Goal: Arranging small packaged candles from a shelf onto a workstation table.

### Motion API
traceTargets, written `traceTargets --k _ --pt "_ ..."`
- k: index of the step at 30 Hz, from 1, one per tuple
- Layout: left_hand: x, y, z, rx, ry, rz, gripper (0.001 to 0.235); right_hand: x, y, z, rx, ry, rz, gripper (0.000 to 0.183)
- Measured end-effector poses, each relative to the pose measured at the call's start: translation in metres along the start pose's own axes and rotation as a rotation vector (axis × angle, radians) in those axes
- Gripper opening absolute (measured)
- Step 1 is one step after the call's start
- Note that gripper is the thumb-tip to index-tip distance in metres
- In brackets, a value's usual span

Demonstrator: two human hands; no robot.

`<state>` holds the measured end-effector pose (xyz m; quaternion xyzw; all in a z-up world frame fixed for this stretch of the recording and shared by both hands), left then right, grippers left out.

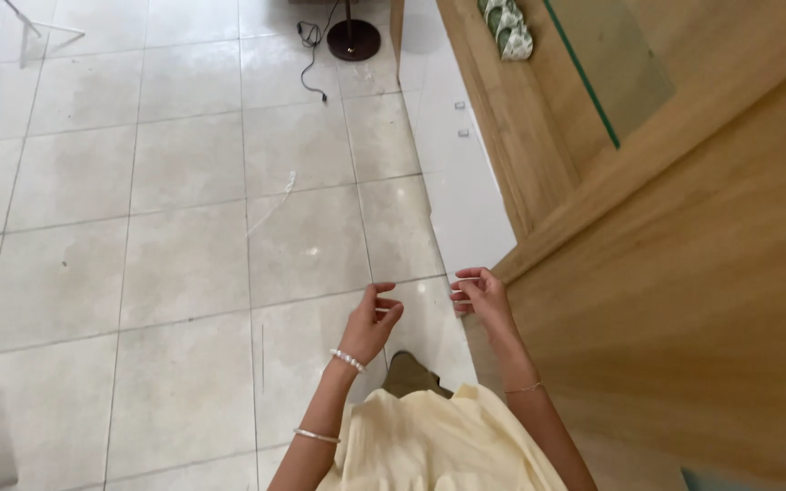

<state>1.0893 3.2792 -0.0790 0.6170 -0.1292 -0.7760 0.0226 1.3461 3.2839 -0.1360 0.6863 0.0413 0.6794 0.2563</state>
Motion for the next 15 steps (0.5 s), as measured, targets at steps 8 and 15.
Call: traceTargets --k 8,15 --pt "-0.019 -0.18 0.021 0.024 0.068 0.037 0.032 0.103 -0.189 -0.015 -0.065 0.045 0.053 0.028" --pt "-0.024 -0.393 0.039 0.161 0.081 -0.067 0.03 0.166 -0.325 -0.019 -0.305 0.065 0.084 0.05"
Point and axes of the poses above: each hand's wrist, its own y-axis away from the middle knuckle, its own z-axis out of the back of the hand, x = y × z, the point moved 10 cm from there along -y, towards the middle knuckle, and after that the axes turned 4 degrees about -x, right-handed, at the moved point
